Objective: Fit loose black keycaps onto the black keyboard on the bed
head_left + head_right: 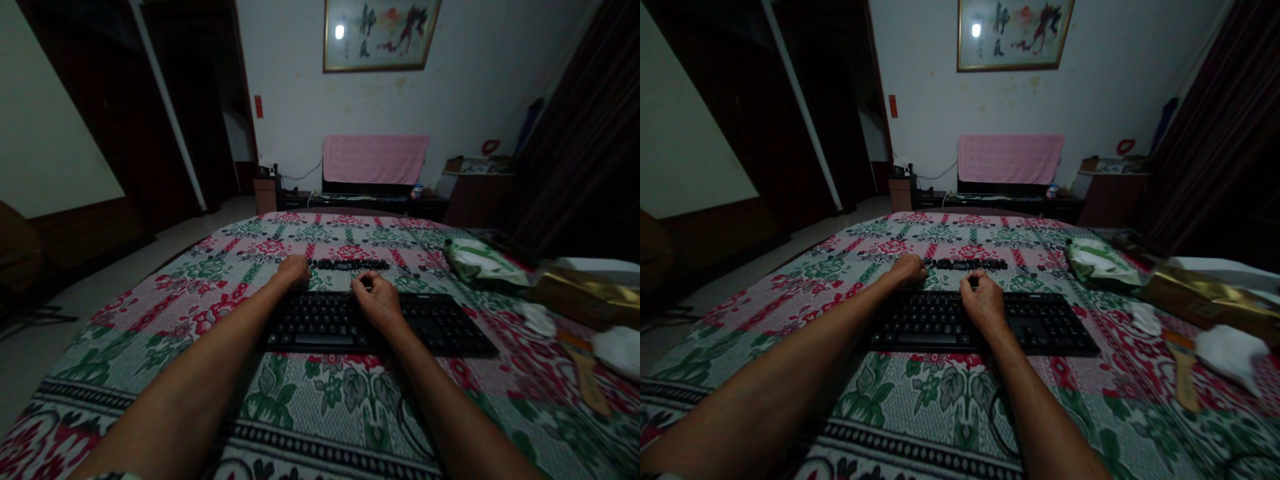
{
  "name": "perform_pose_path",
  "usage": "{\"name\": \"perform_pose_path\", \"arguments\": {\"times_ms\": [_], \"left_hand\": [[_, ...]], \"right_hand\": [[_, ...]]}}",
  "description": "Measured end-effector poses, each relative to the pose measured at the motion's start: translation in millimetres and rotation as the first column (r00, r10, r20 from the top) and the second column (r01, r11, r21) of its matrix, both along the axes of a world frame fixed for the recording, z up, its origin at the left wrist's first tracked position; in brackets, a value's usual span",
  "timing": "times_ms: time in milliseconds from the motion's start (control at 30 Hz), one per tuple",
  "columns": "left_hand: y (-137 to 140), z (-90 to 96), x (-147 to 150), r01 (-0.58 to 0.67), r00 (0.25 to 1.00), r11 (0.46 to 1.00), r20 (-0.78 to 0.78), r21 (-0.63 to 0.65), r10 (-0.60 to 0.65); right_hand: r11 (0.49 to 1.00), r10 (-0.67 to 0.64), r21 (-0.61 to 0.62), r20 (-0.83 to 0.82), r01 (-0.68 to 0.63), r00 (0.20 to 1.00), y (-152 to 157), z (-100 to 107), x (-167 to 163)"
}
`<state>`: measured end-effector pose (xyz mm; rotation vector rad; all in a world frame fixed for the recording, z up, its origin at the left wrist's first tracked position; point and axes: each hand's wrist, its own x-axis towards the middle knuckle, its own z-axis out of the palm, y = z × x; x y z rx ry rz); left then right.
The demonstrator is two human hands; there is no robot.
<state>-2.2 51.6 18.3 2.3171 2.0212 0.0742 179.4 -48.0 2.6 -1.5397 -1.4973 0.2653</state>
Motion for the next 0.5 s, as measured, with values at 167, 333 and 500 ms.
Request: {"name": "perform_pose_path", "arguments": {"times_ms": [167, 333, 500], "left_hand": [[6, -4.9, -12, 0.018, 0.997, 0.998, 0.068, 0.052, -0.022], [5, -8.6, -18, 0.070, 0.991, 0.994, 0.105, 0.080, -0.078], [0, -10.3, -15, 0.091, 0.993, 0.994, 0.069, 0.064, -0.096]], "right_hand": [[1.000, -0.009, -0.010, 0.015, 0.010, 1.000, 0, 0, 0], [1.000, -0.007, -0.013, 0.028, 0.007, 1.000, 1, -2, 0], [1.000, -0.002, -0.018, 0.059, 0.004, 0.998, 2, -4, 1]]}}
